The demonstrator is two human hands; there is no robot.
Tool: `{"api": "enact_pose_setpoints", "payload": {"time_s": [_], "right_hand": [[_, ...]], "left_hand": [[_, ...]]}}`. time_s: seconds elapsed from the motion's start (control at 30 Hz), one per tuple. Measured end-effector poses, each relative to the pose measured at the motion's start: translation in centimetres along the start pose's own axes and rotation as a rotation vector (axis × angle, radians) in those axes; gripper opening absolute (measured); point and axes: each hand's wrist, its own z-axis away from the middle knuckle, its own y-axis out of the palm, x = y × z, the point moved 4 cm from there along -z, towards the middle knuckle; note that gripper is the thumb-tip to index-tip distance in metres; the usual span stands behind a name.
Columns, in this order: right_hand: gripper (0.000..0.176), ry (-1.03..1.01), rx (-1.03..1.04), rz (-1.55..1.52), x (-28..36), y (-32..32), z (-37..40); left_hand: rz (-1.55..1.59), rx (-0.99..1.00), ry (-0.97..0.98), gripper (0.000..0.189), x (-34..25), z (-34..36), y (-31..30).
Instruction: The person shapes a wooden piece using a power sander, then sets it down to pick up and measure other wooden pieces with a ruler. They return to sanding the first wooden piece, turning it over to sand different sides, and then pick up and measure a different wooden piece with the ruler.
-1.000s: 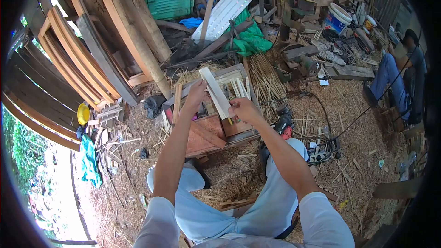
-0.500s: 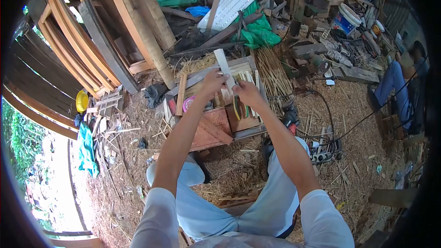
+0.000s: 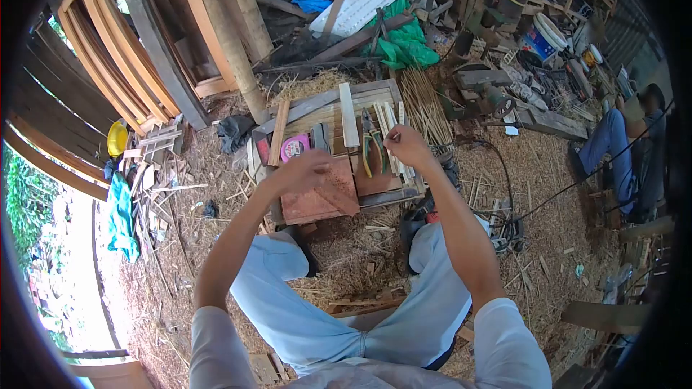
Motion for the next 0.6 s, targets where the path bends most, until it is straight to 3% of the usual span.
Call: {"api": "enact_pose_setpoints", "payload": {"time_s": [0.03, 0.17, 0.23, 0.3, 0.37, 0.43, 0.47, 0.53, 0.6], "right_hand": [[0.028, 0.015, 0.081, -0.077, 0.0, 0.1, 0.4], [0.018, 0.075, 0.247, -0.158, -0.6, 0.4, 0.8], [0.014, 0.052, 0.148, -0.195, -1.1, -2.4, 2.1], [0.016, 0.019, 0.027, -0.548, -1.2, -5.8, 3.9], [0.019, 0.096, -0.017, -0.673, -3.2, -8.8, 5.5], [0.016, 0.282, -0.022, -0.755, -5.6, -11.3, 6.8], [0.017, 0.351, 0.015, -0.708, -6.6, -12.2, 7.1], [0.018, 0.4, 0.082, -0.695, -11.8, -12.1, 7.7], [0.026, 0.474, 0.214, -0.533, -16.6, -11.6, 8.3]], "left_hand": [[-0.129, 0.087, 0.176, 0.039, -1.1, 1.4, 0.3], [-0.301, 0.041, 0.102, 0.049, -1.9, 3.5, 1.2], [-0.285, -0.084, 0.035, 0.053, -0.6, 3.5, 1.7], [-0.308, -0.13, 0.015, 0.05, -1.9, 3.3, 2.1], [-0.337, -0.18, -0.012, 0.048, -5.0, 2.1, 1.7], [-0.369, -0.399, -0.03, 0.04, -8.6, -0.1, 2.2], [-0.221, -0.425, 0.14, 0.033, -10.0, -1.2, 4.4], [-0.029, -0.119, 0.087, 0.028, -15.6, -4.0, 9.8], [0.419, 0.06, -0.094, 0.022, -16.7, -6.3, 18.4]]}}
